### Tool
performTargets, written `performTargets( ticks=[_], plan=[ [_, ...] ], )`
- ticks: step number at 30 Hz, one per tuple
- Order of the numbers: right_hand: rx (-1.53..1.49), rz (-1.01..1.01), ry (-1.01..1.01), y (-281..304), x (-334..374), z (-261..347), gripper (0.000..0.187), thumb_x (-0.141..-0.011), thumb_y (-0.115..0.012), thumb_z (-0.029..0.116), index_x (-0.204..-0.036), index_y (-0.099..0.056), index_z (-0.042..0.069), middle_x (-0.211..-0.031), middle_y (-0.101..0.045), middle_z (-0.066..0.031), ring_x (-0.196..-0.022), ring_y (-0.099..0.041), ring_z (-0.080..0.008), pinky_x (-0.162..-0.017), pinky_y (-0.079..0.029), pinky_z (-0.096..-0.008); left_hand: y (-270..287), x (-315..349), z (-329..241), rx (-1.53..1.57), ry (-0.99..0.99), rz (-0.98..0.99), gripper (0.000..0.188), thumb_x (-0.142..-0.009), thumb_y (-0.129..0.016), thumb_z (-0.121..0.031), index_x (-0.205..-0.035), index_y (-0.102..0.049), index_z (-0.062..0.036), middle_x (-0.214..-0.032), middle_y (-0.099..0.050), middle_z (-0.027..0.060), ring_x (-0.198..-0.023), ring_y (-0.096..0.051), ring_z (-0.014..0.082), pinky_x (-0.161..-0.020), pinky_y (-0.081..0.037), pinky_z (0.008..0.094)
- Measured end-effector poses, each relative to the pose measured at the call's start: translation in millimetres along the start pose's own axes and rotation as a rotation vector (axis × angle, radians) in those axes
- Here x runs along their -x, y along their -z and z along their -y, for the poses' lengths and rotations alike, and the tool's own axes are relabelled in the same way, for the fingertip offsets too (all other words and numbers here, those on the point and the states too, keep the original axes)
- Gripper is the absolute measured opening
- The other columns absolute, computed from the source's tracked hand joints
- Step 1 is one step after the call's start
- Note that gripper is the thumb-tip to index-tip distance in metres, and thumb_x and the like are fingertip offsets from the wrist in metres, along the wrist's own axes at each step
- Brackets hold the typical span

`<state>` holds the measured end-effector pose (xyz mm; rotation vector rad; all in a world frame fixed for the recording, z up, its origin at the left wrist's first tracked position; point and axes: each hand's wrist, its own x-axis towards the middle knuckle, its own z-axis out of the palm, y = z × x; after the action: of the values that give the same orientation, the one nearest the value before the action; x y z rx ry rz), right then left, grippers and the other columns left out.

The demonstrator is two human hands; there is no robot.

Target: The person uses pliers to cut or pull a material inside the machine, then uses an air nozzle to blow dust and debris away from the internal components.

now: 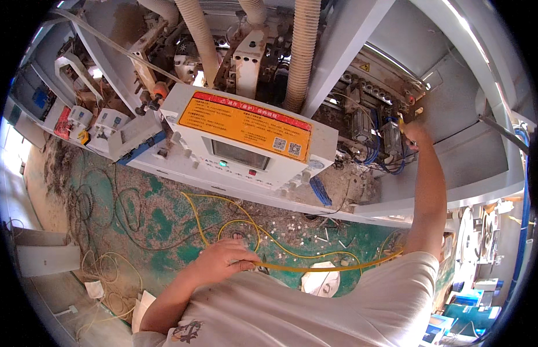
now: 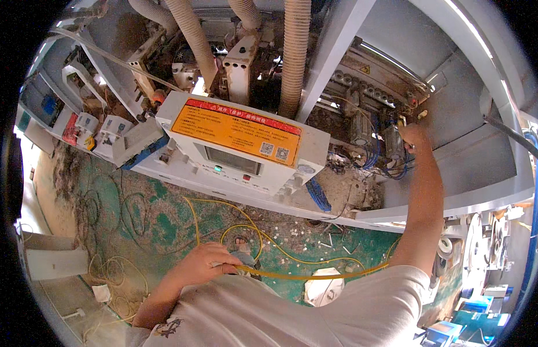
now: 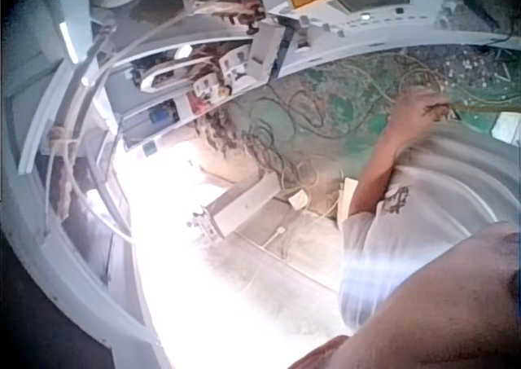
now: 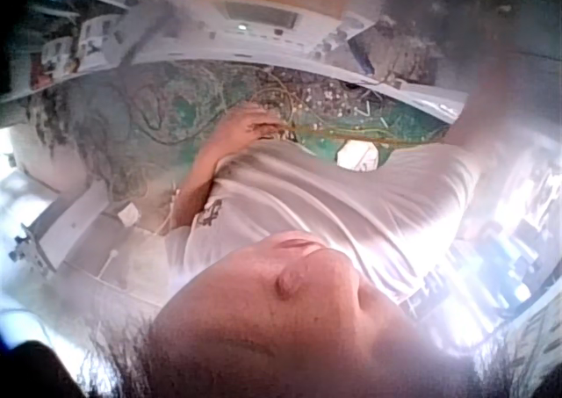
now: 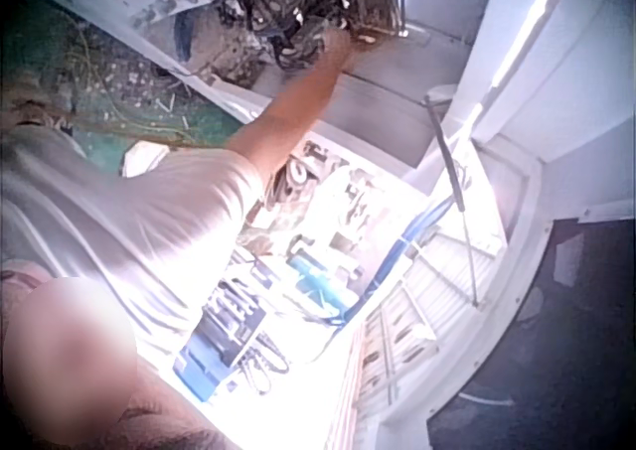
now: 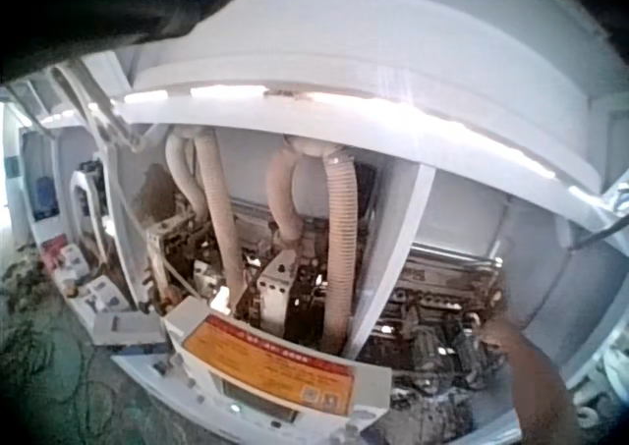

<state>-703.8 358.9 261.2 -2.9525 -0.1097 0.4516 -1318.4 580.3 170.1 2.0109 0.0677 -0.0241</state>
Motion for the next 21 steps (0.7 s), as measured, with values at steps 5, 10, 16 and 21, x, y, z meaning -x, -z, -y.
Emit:
performTargets(
  ticks=[5, 10, 16, 21],
  plan=[
    [0.087, 0.022, 0.013, -26.6, -59.4, -28.5, 0.046, -0.100, -0.057, 0.042, -0.094, -0.064, -0.002, -0.066, -0.062, -0.0150, -0.052, -0.058, -0.0244, -0.044, -0.045, -0.0412, -3.6, 0.4, 2.4, -0.060, -0.008, 0.004, 0.020, -0.089, -0.073, -0.027, -0.102, -0.075, -0.0122, -0.086, -0.066, 0.0076, -0.088, -0.064, 0.0276, -0.084, -0.049, 0.0410],
    [-0.316, 0.016, 0.105, -16.2, -61.2, -22.0, 0.051, -0.100, -0.058, 0.048, -0.096, -0.063, -0.003, -0.065, -0.062, -0.0141, -0.048, -0.057, -0.0235, -0.040, -0.044, -0.0387, -8.2, 1.0, 4.8, -0.006, -0.034, -0.012, 0.021, -0.089, -0.073, -0.028, -0.102, -0.075, -0.0117, -0.086, -0.067, 0.0071, -0.088, -0.064, 0.0271, -0.084, -0.049, 0.0410],
    [-0.331, 0.046, 0.247, 13.0, -49.1, 6.4, 0.052, -0.101, -0.056, 0.051, -0.101, -0.059, -0.001, -0.063, -0.057, -0.0112, -0.043, -0.054, -0.0203, -0.034, -0.039, -0.0345, -8.5, 0.2, 2.6, -0.001, -0.001, 0.019, 0.022, -0.090, -0.072, -0.028, -0.105, -0.076, -0.0124, -0.086, -0.067, 0.0067, -0.087, -0.064, 0.0260, -0.085, -0.049, 0.0398],
    [-0.248, 0.081, 0.279, -0.9, -3.5, 58.7, 0.059, -0.103, -0.051, 0.053, -0.108, -0.059, -0.005, -0.064, -0.058, -0.0107, -0.043, -0.052, -0.0189, -0.037, -0.038, -0.0356, -9.1, 2.6, 3.0, -0.061, 0.013, 0.031, 0.023, -0.092, -0.070, -0.030, -0.107, -0.077, -0.0143, -0.088, -0.068, 0.0060, -0.088, -0.063, 0.0257, -0.085, -0.048, 0.0397]
  ],
)
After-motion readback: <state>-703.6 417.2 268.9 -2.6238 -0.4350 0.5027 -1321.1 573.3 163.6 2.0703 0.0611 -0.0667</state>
